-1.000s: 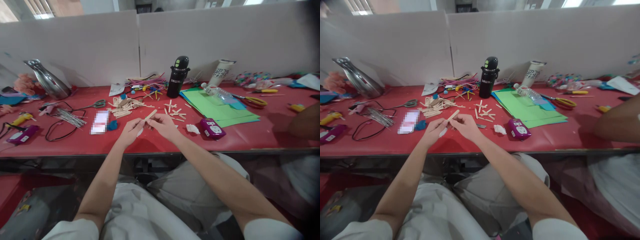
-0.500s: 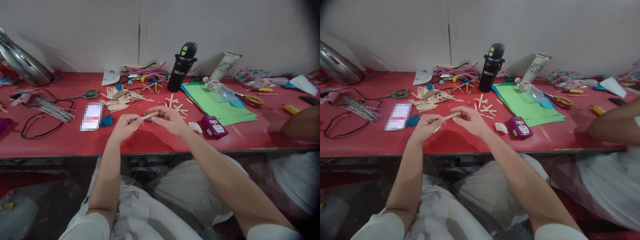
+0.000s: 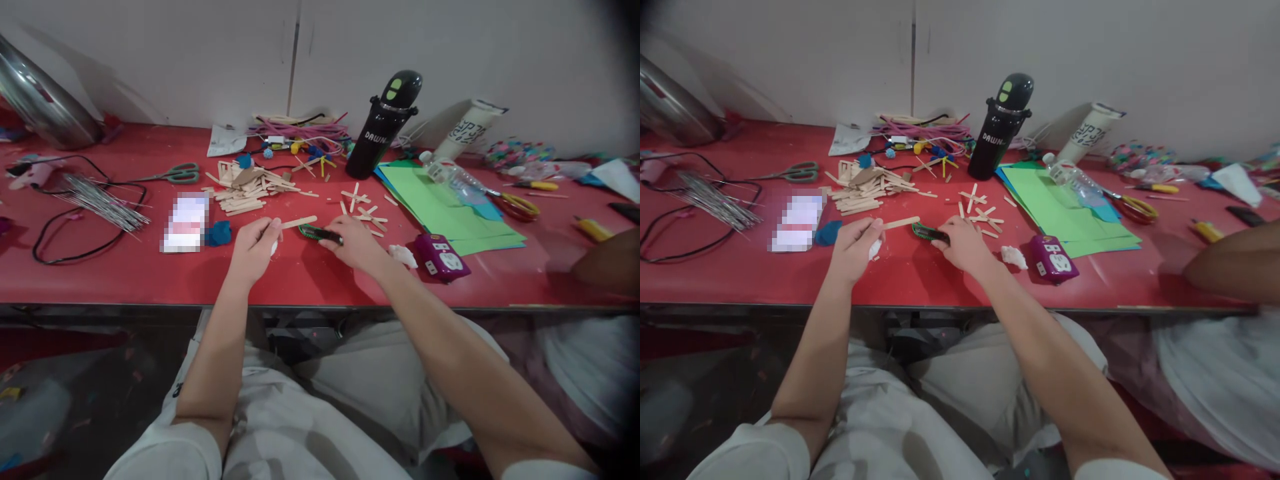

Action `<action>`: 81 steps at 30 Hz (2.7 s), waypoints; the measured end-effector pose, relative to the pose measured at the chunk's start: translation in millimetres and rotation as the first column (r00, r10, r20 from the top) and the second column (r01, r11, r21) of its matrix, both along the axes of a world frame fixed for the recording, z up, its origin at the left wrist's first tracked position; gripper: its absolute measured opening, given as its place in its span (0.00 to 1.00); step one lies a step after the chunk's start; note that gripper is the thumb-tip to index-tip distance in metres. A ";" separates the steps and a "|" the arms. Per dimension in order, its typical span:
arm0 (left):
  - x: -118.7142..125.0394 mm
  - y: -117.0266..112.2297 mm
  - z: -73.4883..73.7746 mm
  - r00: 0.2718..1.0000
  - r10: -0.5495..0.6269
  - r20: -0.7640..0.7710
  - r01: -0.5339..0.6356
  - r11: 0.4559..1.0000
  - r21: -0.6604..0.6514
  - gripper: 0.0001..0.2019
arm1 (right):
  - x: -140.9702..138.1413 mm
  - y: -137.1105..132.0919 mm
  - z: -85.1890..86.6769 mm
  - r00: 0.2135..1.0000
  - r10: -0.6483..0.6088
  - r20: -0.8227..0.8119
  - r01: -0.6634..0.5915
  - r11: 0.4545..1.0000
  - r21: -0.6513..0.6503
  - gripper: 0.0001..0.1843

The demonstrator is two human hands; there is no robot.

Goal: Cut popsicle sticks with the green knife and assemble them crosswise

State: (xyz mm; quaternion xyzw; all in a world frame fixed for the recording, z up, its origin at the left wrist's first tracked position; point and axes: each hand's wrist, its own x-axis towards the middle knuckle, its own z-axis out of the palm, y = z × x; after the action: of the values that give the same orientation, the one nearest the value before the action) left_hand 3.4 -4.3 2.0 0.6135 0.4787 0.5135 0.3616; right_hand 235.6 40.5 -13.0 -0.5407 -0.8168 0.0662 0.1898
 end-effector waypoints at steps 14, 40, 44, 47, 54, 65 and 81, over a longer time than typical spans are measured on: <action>5.6 0.4 -1.7 0.991 0.082 0.102 -0.079 0.996 -0.028 0.18 | 7.4 -11.3 35.7 0.710 -0.140 -0.690 0.213 0.977 0.021 0.18; 13.0 -3.2 -3.4 0.995 -0.048 0.093 0.058 0.992 -0.112 0.13 | -6.0 -48.4 53.1 0.679 0.084 -0.729 0.026 0.990 0.139 0.09; 13.2 -3.9 -4.0 0.998 -0.050 0.038 0.052 0.998 -0.044 0.14 | -16.9 -58.8 51.6 0.692 0.145 -0.707 0.004 0.979 0.205 0.08; 13.6 -4.0 -3.5 0.999 -0.044 0.020 0.045 0.999 -0.008 0.14 | -19.2 -59.4 47.9 0.727 0.164 -0.666 -0.012 0.974 0.227 0.08; 14.6 -5.0 -3.8 0.998 -0.055 -0.001 0.055 0.998 0.000 0.13 | -21.2 -59.2 42.7 0.727 0.229 -0.647 -0.050 0.958 0.282 0.08; 16.7 -7.2 -7.0 0.996 -0.013 -0.093 0.013 1.000 0.007 0.16 | -27.0 -63.7 49.5 0.818 0.335 -0.468 -0.122 0.895 0.429 0.07; 11.2 -9.0 -7.5 0.980 0.014 -0.200 -0.004 0.999 0.052 0.18 | -32.7 -62.7 42.9 0.789 0.363 -0.496 -0.134 0.890 0.437 0.08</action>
State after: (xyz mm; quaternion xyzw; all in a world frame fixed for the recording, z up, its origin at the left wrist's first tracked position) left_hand 14.6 -13.3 -5.6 0.6690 0.5021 0.4629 0.2933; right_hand 202.8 -22.1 29.9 -0.3349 -0.7855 0.0890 0.5128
